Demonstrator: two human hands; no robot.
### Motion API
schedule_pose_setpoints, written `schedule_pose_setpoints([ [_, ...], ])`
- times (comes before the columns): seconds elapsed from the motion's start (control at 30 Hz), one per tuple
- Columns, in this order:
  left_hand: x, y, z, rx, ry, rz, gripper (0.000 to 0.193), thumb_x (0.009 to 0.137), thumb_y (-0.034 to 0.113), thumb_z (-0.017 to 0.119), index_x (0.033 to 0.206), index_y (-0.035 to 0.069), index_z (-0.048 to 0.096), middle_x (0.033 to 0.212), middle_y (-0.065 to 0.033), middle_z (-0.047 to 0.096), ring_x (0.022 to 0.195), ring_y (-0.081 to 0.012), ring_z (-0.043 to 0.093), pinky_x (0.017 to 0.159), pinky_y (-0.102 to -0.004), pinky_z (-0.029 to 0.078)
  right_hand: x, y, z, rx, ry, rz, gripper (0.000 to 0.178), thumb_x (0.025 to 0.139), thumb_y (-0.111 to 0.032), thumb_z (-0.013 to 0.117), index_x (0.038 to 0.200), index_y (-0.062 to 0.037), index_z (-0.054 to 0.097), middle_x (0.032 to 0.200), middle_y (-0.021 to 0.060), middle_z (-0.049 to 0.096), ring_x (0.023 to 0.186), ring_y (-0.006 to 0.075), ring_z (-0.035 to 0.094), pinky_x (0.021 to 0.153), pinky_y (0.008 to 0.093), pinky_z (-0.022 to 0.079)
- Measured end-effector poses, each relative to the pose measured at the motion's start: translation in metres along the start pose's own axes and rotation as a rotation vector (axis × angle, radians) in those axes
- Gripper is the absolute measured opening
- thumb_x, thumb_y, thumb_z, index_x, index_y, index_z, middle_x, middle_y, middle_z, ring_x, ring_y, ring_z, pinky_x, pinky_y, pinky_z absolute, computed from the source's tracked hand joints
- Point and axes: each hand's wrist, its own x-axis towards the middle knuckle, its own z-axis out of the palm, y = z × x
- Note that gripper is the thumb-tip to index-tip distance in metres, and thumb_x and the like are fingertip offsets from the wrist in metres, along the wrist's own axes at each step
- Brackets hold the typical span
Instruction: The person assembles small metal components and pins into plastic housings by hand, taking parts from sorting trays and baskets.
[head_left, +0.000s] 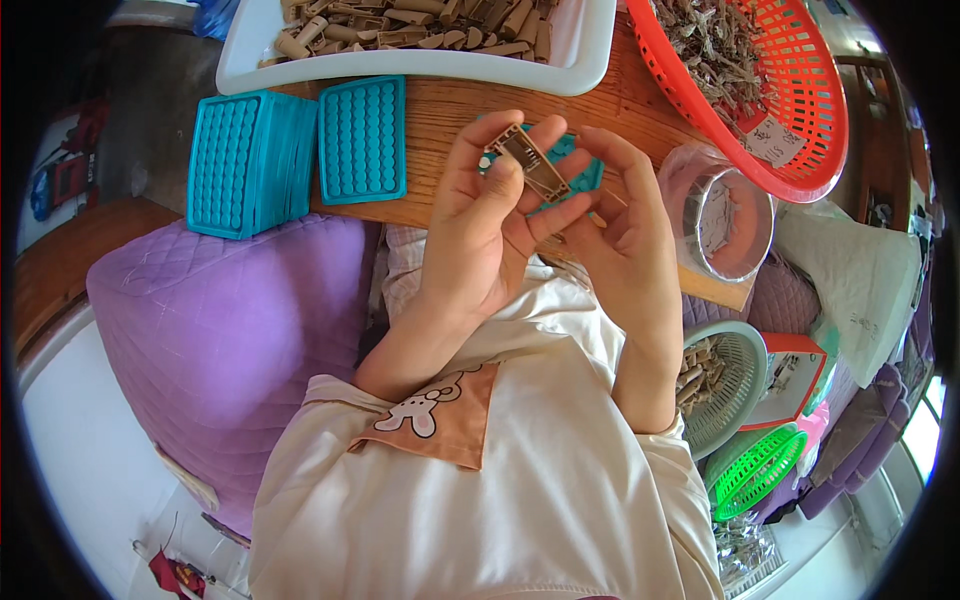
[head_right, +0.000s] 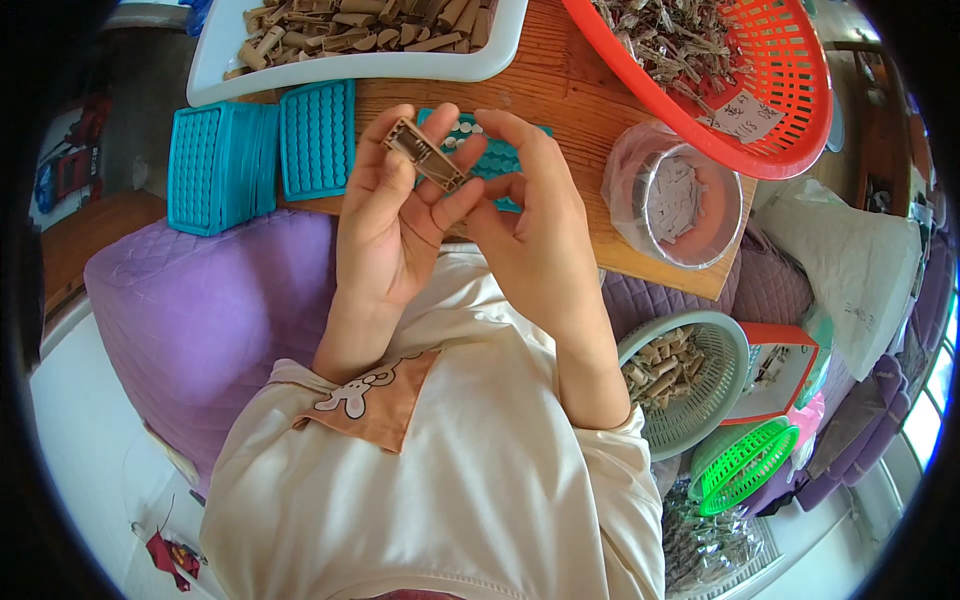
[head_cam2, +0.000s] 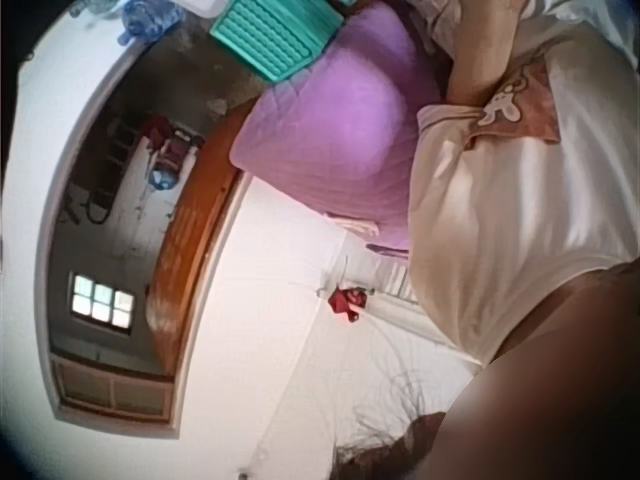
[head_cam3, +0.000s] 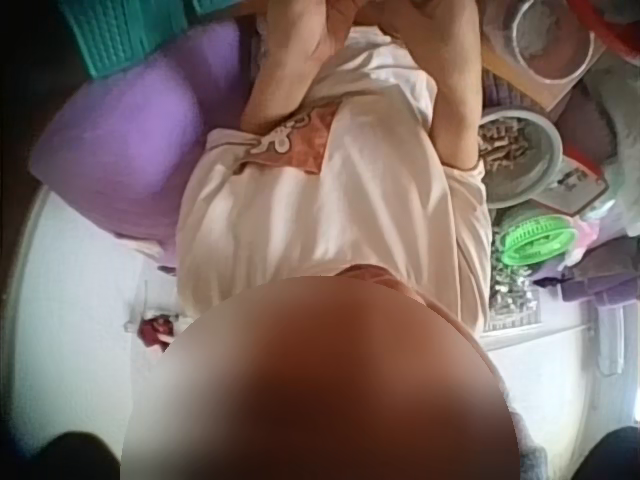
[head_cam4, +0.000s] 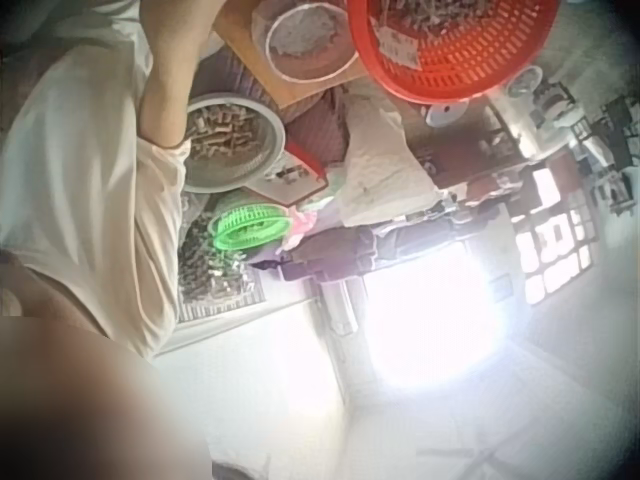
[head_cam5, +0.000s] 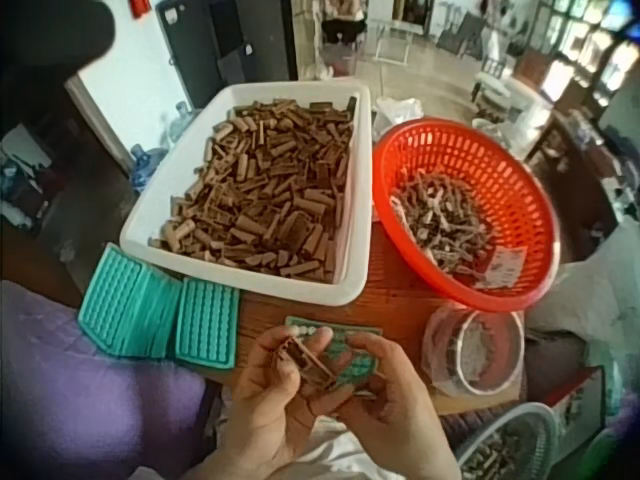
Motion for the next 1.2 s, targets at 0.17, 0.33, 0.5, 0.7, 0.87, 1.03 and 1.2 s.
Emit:
schedule_pose_setpoints([
  [0.17, -0.001, -0.004, -0.005, 0.203, -0.066, 0.170, 0.030, 0.088, 0.013, 0.040, 0.117, 0.007, 0.032, 0.120, -0.0169, 0.041, 0.103, -0.0299, 0.050, 0.078, -0.0371, 0.051, 0.002, -0.001, 0.001, 0.021, -0.025, 0.021, 0.048, 0.071, 0.013, 0.050, 0.115, -0.0013, 0.039, 0.100, 0.0090, 0.045, 0.077, 0.0142, 0.055, 0.058, 0.0228, 0.046],
  [0.33, -0.003, -0.005, -0.003, 0.368, -0.076, 0.254, 0.031, 0.088, 0.014, 0.041, 0.117, 0.006, 0.033, 0.120, -0.0179, 0.042, 0.102, -0.0320, 0.050, 0.079, -0.0380, 0.051, 0.005, 0.001, -0.002, -0.036, -0.053, 0.047, 0.048, 0.070, 0.012, 0.051, 0.115, -0.0010, 0.039, 0.102, 0.0094, 0.045, 0.079, 0.0144, 0.055, 0.062, 0.0229, 0.046],
  [0.5, -0.002, -0.006, -0.003, 0.446, -0.130, 0.295, 0.031, 0.087, 0.011, 0.045, 0.116, 0.001, 0.038, 0.112, -0.0147, 0.050, 0.099, -0.0223, 0.053, 0.084, -0.0315, 0.044, 0.008, 0.019, -0.009, 0.094, -0.054, -0.158, 0.047, 0.068, 0.011, 0.051, 0.113, 0.0001, 0.040, 0.103, 0.0106, 0.048, 0.086, 0.0143, 0.053, 0.074, 0.0263, 0.046],
  [0.7, -0.009, -0.014, -0.005, 0.621, -0.062, 0.216, 0.030, 0.086, 0.009, 0.048, 0.114, 0.000, 0.043, 0.107, -0.0114, 0.053, 0.094, -0.0151, 0.054, 0.081, -0.0239, 0.042, 0.007, 0.015, 0.002, -0.009, 0.066, -0.127, 0.039, 0.066, 0.005, 0.056, 0.104, -0.0002, 0.047, 0.088, 0.0088, 0.057, 0.079, 0.0140, 0.057, 0.072, 0.0262, 0.046],
  [0.87, -0.005, -0.010, -0.020, 0.854, -0.066, 0.199, 0.029, 0.086, 0.010, 0.048, 0.114, 0.002, 0.045, 0.103, -0.0094, 0.055, 0.089, -0.0094, 0.052, 0.080, -0.0223, 0.043, 0.017, 0.023, 0.003, -0.205, 0.019, -0.105, 0.034, 0.067, 0.002, 0.058, 0.100, -0.0008, 0.050, 0.080, 0.0094, 0.059, 0.070, 0.0154, 0.059, 0.067, 0.0271, 0.047],
  [1.03, -0.001, 0.012, -0.029, 0.646, 0.001, 0.078, 0.031, 0.085, 0.013, 0.050, 0.114, 0.002, 0.045, 0.104, -0.0117, 0.055, 0.088, -0.0124, 0.056, 0.072, -0.0236, 0.049, 0.038, 0.039, -0.021, -0.091, -0.193, -0.137, 0.029, 0.070, -0.001, 0.060, 0.098, 0.0007, 0.052, 0.079, 0.0089, 0.058, 0.065, 0.0136, 0.057, 0.061, 0.0248, 0.045],
  [1.2, 0.003, 0.032, -0.055, 0.528, 0.074, -0.018, 0.037, 0.083, 0.018, 0.054, 0.114, 0.002, 0.044, 0.102, -0.0145, 0.055, 0.081, -0.0203, 0.061, 0.066, -0.0256, 0.053, 0.045, 0.048, -0.036, -0.546, 0.059, -0.113, 0.026, 0.070, -0.001, 0.060, 0.095, -0.0022, 0.054, 0.074, 0.0085, 0.058, 0.062, 0.0151, 0.055, 0.056, 0.0260, 0.044],
])
